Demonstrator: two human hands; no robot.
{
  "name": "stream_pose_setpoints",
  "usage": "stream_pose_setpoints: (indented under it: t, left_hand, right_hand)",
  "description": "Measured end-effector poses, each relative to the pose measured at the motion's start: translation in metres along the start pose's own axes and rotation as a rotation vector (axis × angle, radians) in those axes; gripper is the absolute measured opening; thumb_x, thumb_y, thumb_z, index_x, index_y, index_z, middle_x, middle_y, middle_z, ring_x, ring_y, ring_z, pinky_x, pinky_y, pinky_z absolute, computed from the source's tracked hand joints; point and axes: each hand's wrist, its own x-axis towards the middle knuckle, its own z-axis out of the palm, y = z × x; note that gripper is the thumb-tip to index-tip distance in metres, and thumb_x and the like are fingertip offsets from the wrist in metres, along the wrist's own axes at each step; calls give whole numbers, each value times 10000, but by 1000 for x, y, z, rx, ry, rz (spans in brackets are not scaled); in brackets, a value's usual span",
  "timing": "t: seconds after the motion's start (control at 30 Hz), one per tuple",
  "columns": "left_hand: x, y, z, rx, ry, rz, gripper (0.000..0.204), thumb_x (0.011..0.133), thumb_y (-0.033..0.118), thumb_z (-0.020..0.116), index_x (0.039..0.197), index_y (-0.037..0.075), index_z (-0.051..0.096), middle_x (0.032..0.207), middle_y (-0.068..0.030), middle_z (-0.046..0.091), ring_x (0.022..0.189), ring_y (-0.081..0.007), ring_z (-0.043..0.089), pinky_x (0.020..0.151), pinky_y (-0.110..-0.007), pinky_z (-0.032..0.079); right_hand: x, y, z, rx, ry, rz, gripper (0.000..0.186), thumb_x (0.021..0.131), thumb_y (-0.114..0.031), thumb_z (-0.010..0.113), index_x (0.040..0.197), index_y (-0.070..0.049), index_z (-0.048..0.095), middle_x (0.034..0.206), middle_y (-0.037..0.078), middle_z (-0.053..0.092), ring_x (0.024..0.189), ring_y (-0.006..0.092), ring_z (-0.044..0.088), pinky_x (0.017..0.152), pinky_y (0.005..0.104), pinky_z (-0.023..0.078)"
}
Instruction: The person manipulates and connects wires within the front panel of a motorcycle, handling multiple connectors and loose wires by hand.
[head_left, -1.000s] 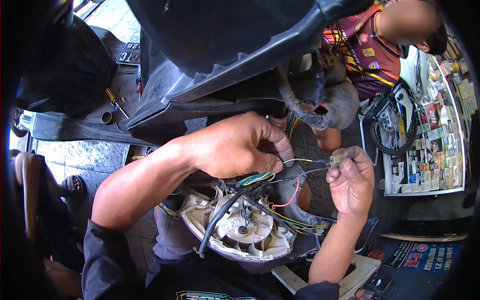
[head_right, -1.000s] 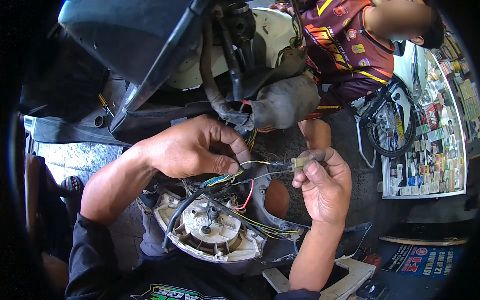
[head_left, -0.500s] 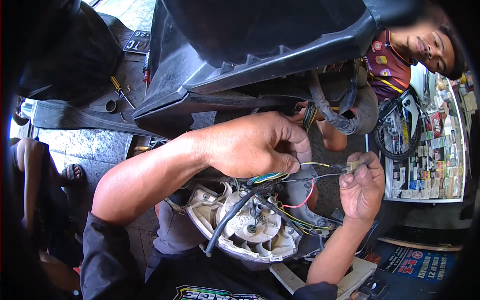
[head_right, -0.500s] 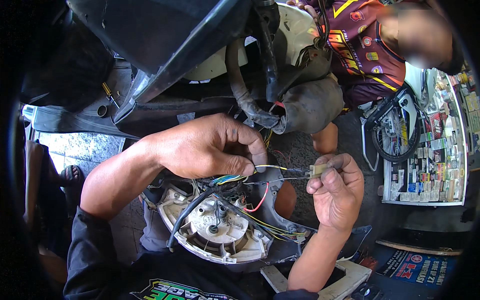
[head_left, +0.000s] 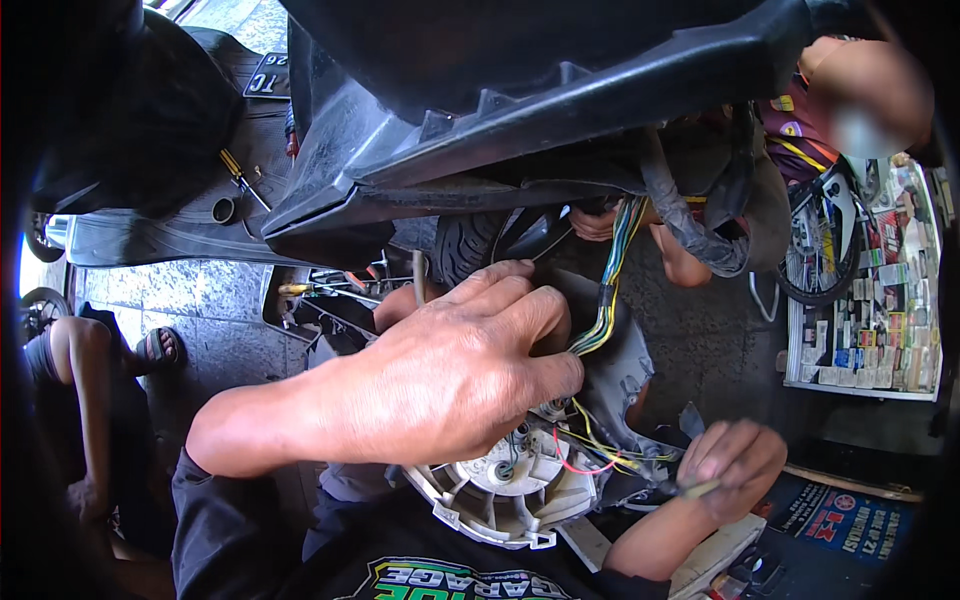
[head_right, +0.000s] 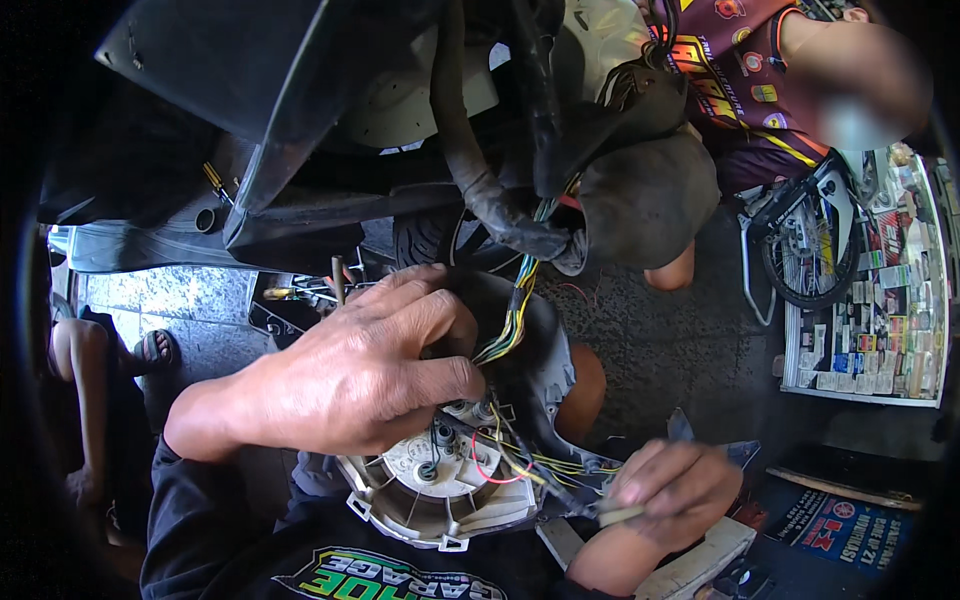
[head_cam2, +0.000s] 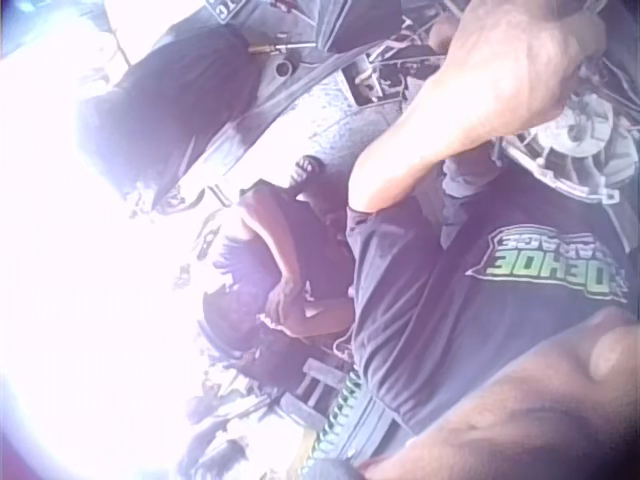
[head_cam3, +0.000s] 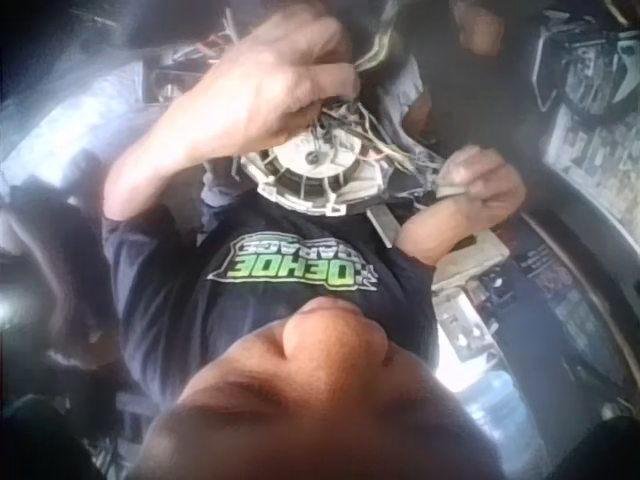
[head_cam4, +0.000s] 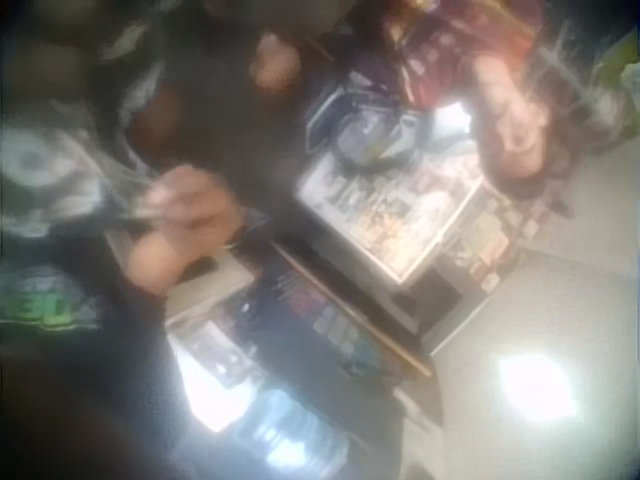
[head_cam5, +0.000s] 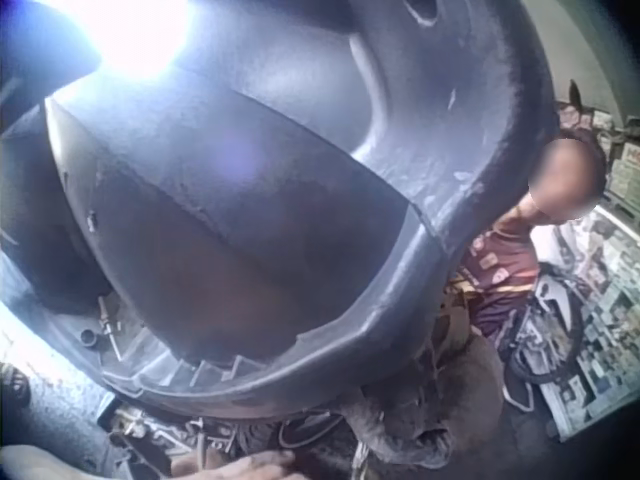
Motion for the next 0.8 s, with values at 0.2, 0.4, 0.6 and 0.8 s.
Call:
stream_pose_setpoints:
  t: [0.2,0.4,0.6,0.8]
  left_hand:
    - [2,10,8,206,11,-23,388,706,121,788,1093,116,760,1016,-98,537,998,-299,587,1001,-476,469]
    - [11,10,6,338,-143,97,250,739,224,778,982,168,792,995,-78,541,1001,-265,584,1014,-489,443]
    - [7,4,8,272,-95,127,261,692,187,779,951,165,793,996,-53,550,982,-248,598,1053,-535,415]
    - [2,-8,9,170,-47,187,339,653,169,800,988,125,778,1062,-79,630,958,-256,634,1054,-558,407]
  right_hand:
    - [-23,-3,34,-117,-60,-8,197,777,8,848,790,33,653,810,258,712,634,294,714,541,366,607]
    - [-30,0,58,-54,-88,97,199,816,-5,785,722,30,613,750,272,694,586,306,696,513,372,599]
    - [-43,13,43,95,-148,110,173,778,60,822,849,62,664,856,276,714,698,333,725,606,420,624]
    - [-52,25,27,119,-48,23,177,780,22,848,807,47,675,811,263,717,657,301,722,577,388,611]
